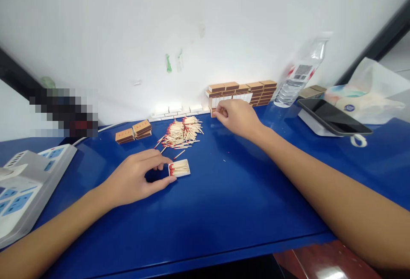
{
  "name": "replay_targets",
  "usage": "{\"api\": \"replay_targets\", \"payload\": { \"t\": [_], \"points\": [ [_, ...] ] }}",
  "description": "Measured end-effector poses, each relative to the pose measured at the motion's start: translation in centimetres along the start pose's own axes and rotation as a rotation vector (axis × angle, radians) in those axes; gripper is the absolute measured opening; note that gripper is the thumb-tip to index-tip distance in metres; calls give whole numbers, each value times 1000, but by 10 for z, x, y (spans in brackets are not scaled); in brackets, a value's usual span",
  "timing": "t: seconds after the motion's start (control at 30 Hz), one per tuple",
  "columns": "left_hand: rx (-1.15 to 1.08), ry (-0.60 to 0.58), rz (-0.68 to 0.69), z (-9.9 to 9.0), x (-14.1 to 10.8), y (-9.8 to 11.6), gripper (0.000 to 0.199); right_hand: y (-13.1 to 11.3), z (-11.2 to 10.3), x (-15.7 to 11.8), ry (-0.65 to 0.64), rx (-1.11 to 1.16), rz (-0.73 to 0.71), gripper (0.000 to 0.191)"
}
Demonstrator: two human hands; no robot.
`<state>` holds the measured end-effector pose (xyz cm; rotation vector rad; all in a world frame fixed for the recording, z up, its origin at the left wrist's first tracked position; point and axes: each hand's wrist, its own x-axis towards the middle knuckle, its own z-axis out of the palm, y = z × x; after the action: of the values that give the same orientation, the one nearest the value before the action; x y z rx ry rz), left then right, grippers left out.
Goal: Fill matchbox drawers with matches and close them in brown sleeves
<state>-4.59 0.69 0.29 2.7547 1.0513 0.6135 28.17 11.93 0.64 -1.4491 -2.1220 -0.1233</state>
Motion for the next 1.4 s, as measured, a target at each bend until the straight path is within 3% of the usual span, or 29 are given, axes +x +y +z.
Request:
{"api": "replay_targets", "payload": {
  "t": [0.2, 0.67, 0.9, 1.07, 1.17, 1.27, 1.4],
  "points": [
    [3, 10, 5, 1, 0, 0, 24, 22, 3, 6, 38, -5, 14, 13],
    [-12, 33, -24, 1, -2, -4, 33, 32, 8, 7, -8, -43, 14, 12],
    [-27, 18, -14, 0, -2, -4, 38, -3, 7, 9, -11, 46, -121, 15],
    [-18, -12, -25, -1, -2, 0, 36, -43, 29, 46, -132, 74, -277, 22],
    [-8, -17, -35, -1, -1, 0, 37, -60, 49, 76, -156, 47, -248, 25],
    [-10, -24, -36, 0, 0, -1, 35, -67, 64, 99, -196, 36, -247, 15],
    [-16, -24, -33, 1, 0, -2, 27, -67, 55, 99, -194, 34, -261, 11]
  ]
}}
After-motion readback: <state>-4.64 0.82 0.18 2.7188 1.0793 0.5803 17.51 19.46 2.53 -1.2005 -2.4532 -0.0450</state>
